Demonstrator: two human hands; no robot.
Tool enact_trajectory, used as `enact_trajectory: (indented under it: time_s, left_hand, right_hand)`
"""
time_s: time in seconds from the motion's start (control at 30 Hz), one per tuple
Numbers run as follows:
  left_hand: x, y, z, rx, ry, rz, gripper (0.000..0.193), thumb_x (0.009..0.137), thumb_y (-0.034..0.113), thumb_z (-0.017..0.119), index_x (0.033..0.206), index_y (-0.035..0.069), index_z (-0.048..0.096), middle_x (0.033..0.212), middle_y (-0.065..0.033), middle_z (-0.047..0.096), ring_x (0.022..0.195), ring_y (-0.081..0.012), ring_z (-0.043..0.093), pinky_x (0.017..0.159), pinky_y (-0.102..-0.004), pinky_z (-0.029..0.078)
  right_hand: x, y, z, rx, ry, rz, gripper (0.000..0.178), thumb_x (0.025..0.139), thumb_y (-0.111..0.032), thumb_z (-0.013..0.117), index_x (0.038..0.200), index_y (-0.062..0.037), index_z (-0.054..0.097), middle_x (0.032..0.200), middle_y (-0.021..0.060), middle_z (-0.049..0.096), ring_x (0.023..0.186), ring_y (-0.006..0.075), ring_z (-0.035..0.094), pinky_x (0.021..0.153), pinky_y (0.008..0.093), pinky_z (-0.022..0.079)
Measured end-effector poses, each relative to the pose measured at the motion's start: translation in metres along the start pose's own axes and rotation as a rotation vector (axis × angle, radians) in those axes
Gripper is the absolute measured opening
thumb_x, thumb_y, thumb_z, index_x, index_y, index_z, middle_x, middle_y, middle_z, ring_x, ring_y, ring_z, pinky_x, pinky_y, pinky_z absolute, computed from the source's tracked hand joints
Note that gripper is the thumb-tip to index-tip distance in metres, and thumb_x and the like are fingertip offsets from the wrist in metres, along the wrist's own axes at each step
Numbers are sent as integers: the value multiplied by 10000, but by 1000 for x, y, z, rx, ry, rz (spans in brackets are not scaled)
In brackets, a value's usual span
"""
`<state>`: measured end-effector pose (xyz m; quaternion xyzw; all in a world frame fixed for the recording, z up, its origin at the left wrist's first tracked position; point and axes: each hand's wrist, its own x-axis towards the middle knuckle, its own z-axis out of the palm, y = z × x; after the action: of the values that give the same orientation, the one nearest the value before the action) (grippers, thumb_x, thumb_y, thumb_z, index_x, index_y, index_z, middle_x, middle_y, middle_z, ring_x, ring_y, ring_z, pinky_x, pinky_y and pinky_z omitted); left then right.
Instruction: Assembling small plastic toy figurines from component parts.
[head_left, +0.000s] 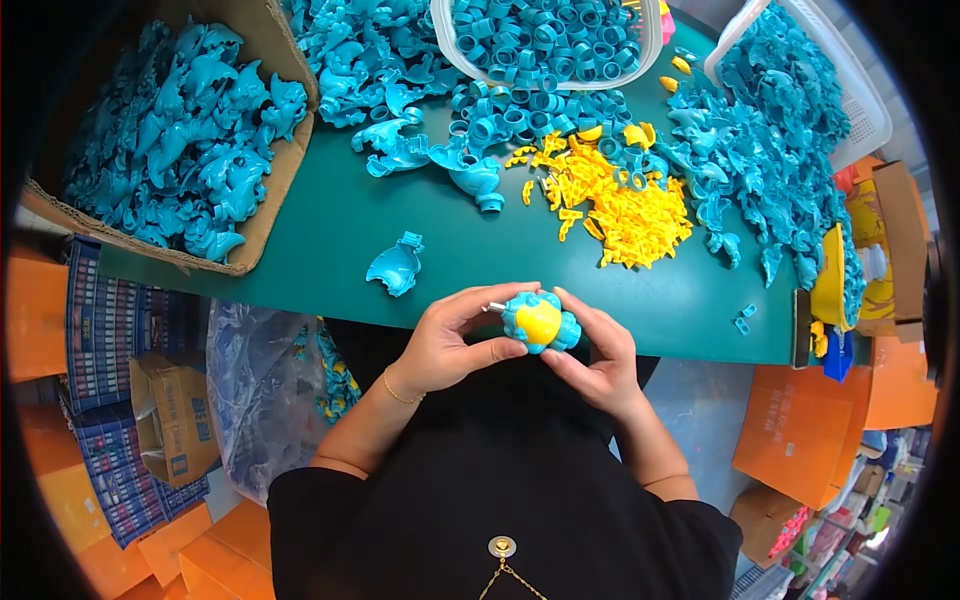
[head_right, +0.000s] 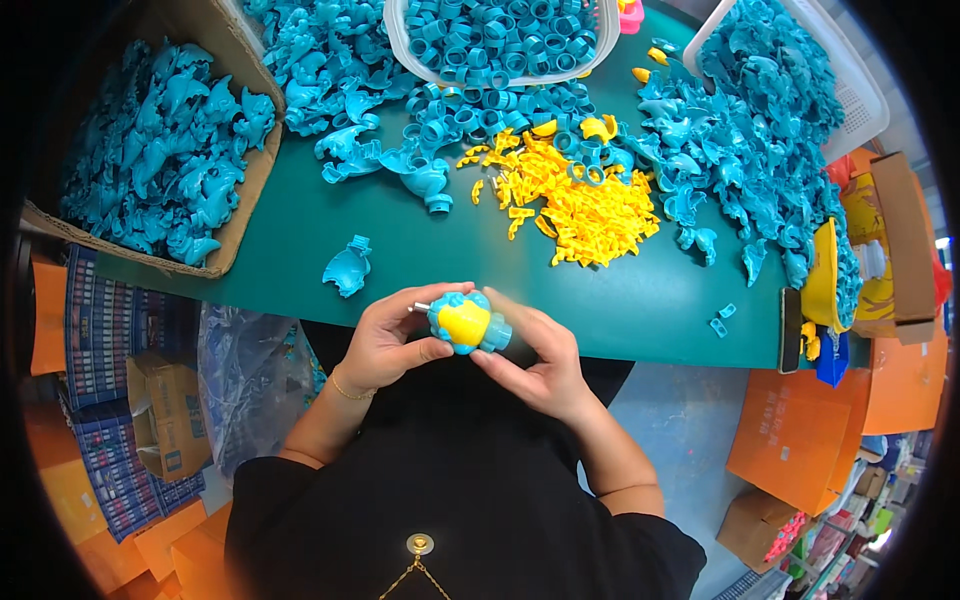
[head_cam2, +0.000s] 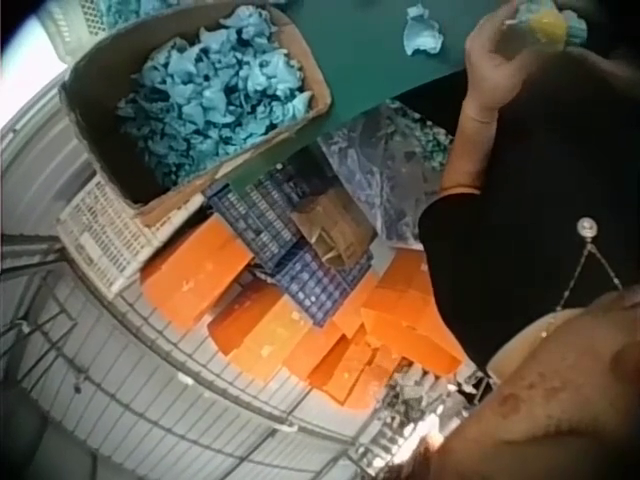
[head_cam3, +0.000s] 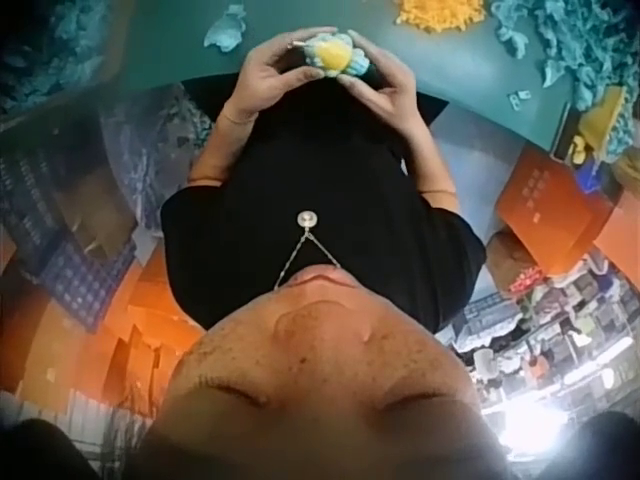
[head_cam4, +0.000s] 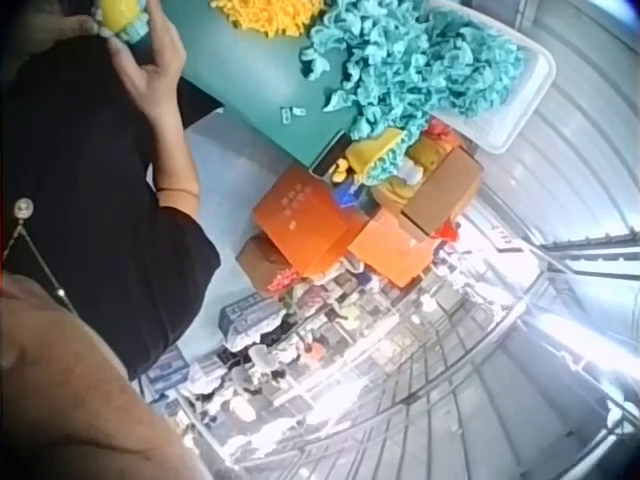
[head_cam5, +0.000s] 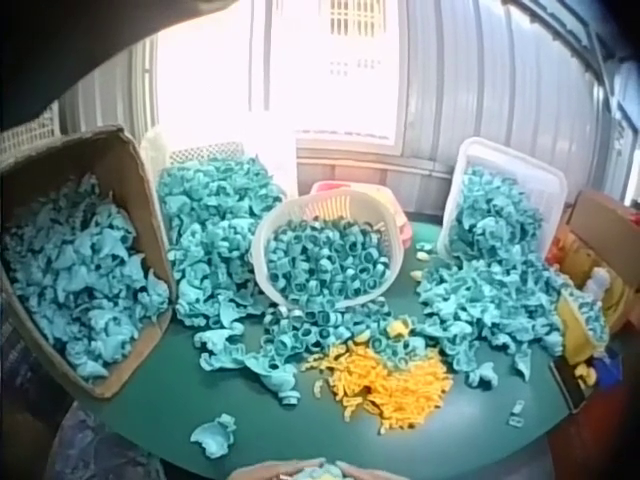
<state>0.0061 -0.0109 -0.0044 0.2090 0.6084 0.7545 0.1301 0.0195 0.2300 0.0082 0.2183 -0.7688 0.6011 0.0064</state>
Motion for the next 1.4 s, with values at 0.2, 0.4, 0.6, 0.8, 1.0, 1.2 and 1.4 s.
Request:
enact_trajectory:
  time_s: [0.2,0.4,0.6,0.8,1.0,1.2,1.4]
  left_hand:
    - [-2,0,4,303,137,137,597,821,40,876,1374,26,651,1258,-107,688,1165,-194,664,990,-341,553]
    - [-2,4,18,411,267,-29,504,762,69,909,1236,58,738,1207,-103,725,1004,-212,706,834,-307,576]
    - [0,-4,5,526,152,212,438,787,5,876,1208,41,757,1270,-113,740,1014,-196,721,836,-300,614]
    - [-3,-9,5,501,163,260,424,780,-1,881,1188,34,767,1228,-126,751,1027,-210,732,878,-322,621]
    - [-10,-14,17,-236,176,101,415,880,-57,797,1270,15,674,1334,-155,675,1210,-230,662,1081,-380,535]
    - [-2,-1,33,-332,74,-19,549,879,78,847,1356,46,578,1336,-81,593,1254,-178,593,1058,-354,522]
    - [7,-2,25,190,39,-71,711,842,152,899,1443,63,530,1299,-57,595,1206,-145,583,1059,-308,473]
  right_hand:
    - [12,-5,-11,-136,-100,-39,594,846,-86,823,1403,-19,627,1329,150,672,1336,280,581,1108,390,454]
    - [16,5,6,-68,-36,-118,492,845,-39,806,1320,-26,683,1345,169,664,1255,286,651,1062,397,510]
    - [15,13,11,72,61,-72,388,834,-38,821,1210,-22,724,1231,165,720,1169,294,692,1009,383,539]
    - [21,14,4,0,-19,-162,392,818,-45,821,1195,-11,719,1216,168,714,1150,289,688,996,386,540]
    - [11,6,19,160,148,16,527,918,-434,744,1185,11,650,1169,152,654,1126,259,640,978,371,498]
    - [11,14,1,-212,83,-112,521,930,-543,665,861,-26,651,754,148,610,693,354,620,635,405,471]
    - [39,5,-27,-261,-154,18,665,950,-661,572,900,-5,667,787,127,640,751,303,648,671,388,483]
